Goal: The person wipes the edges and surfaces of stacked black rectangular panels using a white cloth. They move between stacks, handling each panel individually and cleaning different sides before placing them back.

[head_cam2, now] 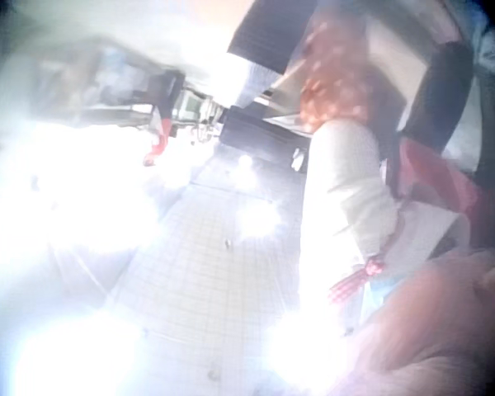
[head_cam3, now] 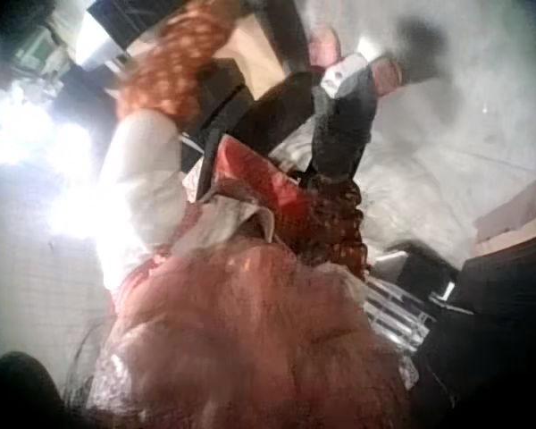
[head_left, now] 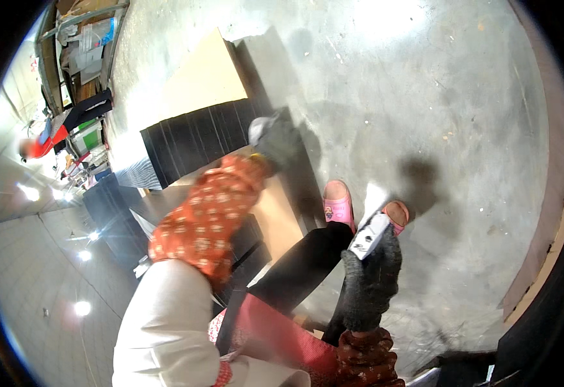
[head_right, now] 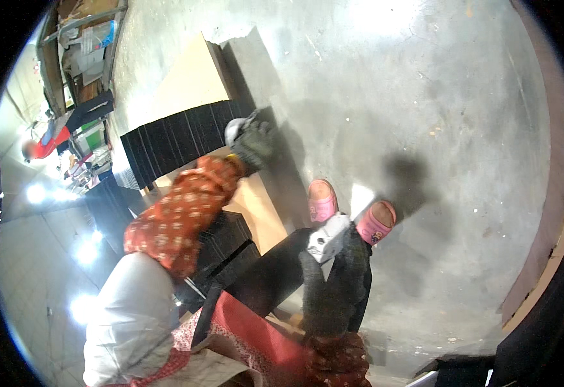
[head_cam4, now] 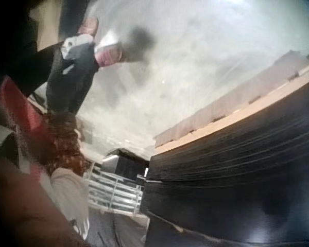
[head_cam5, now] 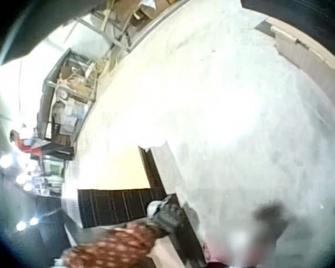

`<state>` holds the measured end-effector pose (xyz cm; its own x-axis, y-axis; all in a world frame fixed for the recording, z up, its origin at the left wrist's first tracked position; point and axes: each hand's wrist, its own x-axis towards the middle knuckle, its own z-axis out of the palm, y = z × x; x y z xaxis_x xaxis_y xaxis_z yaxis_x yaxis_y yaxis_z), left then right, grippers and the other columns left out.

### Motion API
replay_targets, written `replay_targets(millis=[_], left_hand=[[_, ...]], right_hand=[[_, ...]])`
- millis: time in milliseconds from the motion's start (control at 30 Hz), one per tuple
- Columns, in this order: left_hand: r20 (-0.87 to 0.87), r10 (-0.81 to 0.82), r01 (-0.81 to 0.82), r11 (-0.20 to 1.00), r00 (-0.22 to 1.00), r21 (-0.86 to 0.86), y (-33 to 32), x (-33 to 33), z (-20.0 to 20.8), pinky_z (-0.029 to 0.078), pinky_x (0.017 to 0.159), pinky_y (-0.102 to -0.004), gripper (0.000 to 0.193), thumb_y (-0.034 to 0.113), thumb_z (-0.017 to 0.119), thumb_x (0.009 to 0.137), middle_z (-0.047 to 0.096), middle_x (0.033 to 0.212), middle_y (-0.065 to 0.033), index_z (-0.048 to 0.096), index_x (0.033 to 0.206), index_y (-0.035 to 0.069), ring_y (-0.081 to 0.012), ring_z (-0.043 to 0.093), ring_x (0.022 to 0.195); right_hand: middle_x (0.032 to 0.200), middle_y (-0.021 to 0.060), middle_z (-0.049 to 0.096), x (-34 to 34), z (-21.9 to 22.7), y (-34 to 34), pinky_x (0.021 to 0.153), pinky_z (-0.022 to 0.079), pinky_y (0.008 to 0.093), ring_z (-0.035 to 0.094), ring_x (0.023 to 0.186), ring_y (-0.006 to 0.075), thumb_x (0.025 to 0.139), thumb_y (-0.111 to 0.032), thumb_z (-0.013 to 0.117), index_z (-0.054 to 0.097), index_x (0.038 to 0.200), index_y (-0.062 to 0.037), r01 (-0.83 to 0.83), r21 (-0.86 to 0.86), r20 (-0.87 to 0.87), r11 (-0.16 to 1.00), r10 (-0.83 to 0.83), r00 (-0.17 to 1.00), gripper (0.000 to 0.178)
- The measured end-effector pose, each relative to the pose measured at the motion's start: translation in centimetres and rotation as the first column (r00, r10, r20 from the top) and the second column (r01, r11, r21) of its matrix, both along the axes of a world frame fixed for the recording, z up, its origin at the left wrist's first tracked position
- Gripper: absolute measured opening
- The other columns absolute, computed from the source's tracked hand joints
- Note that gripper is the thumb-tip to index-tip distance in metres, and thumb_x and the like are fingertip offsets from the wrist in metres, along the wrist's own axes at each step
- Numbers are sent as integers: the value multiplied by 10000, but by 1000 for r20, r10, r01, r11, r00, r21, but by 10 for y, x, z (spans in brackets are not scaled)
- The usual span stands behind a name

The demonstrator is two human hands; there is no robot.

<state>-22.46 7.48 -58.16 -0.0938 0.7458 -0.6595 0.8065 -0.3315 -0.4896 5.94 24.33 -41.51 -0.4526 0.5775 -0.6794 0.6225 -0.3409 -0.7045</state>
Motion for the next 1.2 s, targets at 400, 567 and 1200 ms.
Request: replay_targets(millis=[400, 567, 1200], left_hand=[[914, 378, -989, 64, 148, 133, 83, -63, 280, 538, 779, -299, 338, 150, 692, 849, 585, 1021, -163, 546, 1115, 0, -212, 644, 939], [748, 488, -875, 409, 450, 259, 86, -96, 275, 483, 926, -296, 542, 31, 682, 820, 556, 1161, -147, 418, 1289, -32, -194, 583, 1071], [218, 942, -672, 334, 254, -661, 105, -152, 30, 370, 989, -488, 418, 428, 423, 944, 456, 1289, -168, 491, 1292, 206, -380, 438, 1160]], right_hand=[[1192, 133, 576, -58, 37, 3, 944, 440, 325, 545, 1107, 199, 796, -1, 693, 403, 1335, 22, 329, -353, -216, 876, -418, 882, 613], [1072, 100, 603, -87, 64, 23, 887, 465, 293, 580, 991, 160, 754, -58, 745, 442, 1314, 12, -4, -163, -179, 987, -25, 984, 640], [1303, 138, 503, -160, 43, 47, 974, 430, 349, 510, 1177, 237, 698, -13, 754, 443, 1335, -12, 87, -90, 80, 992, -80, 994, 709]])
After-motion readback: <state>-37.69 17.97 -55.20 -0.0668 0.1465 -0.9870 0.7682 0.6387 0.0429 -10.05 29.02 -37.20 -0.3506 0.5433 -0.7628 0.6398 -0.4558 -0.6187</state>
